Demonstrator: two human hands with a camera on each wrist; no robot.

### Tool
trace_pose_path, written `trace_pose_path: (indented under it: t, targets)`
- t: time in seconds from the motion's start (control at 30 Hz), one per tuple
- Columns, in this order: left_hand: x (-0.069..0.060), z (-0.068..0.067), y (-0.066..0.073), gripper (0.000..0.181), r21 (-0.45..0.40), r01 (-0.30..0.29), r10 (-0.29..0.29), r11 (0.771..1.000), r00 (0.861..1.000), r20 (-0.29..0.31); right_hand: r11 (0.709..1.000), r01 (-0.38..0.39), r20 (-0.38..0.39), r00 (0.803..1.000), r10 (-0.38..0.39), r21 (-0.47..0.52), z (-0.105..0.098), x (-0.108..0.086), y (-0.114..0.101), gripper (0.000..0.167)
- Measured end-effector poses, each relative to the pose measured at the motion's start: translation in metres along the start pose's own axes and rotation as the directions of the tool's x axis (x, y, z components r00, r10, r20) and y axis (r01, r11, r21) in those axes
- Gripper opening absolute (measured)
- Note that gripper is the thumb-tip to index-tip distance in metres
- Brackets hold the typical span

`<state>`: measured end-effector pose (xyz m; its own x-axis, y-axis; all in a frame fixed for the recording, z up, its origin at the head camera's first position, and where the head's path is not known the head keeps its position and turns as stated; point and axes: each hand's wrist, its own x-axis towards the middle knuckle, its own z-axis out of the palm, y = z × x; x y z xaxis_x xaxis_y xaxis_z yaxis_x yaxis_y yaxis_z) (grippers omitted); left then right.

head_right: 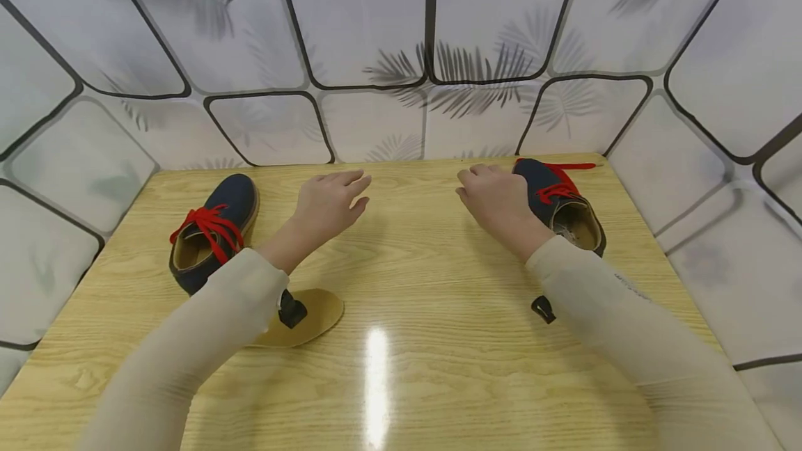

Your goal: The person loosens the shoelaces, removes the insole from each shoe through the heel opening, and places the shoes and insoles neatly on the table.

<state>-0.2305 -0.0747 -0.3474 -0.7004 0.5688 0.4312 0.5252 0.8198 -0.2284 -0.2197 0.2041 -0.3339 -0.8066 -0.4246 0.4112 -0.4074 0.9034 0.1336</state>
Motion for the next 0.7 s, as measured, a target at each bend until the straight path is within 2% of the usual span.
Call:
trace_pose_path:
  t: [0.13, 0.23, 0.37, 0.57, 0.63, 0.7]
  targets:
    - [-0.011, -0.002, -0.013, 0.032, -0.003, 0.026, -0.026, 1.0, 1.0, 0.002, 0.995, 0.089, -0.076, 0.993, -0.091, -0.033, 0.005, 0.007, -0.012, 0.024]
    - [-0.019, -0.006, -0.022, 0.033, -0.004, 0.049, -0.049, 0.999, 0.999, 0.014, 0.986, 0.163, -0.144, 0.975, -0.167, -0.039, 0.008, 0.013, -0.021, 0.023]
    - [-0.032, -0.012, -0.035, 0.033, -0.02, 0.077, -0.077, 0.997, 0.997, 0.032, 0.967, 0.246, -0.224, 0.94, -0.256, -0.073, 0.014, 0.022, -0.035, 0.021]
    - [-0.05, -0.019, -0.05, 0.034, -0.011, 0.132, -0.131, 0.991, 0.99, 0.046, 0.927, 0.341, -0.351, 0.858, -0.375, -0.156, 0.021, 0.032, -0.054, 0.022]
    - [-0.056, -0.021, -0.054, 0.034, 0.007, 0.15, -0.15, 0.989, 0.987, 0.049, 0.92, 0.364, -0.363, 0.845, -0.392, -0.144, 0.022, 0.035, -0.061, 0.023]
    - [-0.063, -0.023, -0.059, 0.034, 0.004, 0.166, -0.166, 0.986, 0.985, 0.052, 0.919, 0.378, -0.35, 0.85, -0.394, -0.116, 0.023, 0.038, -0.067, 0.023]
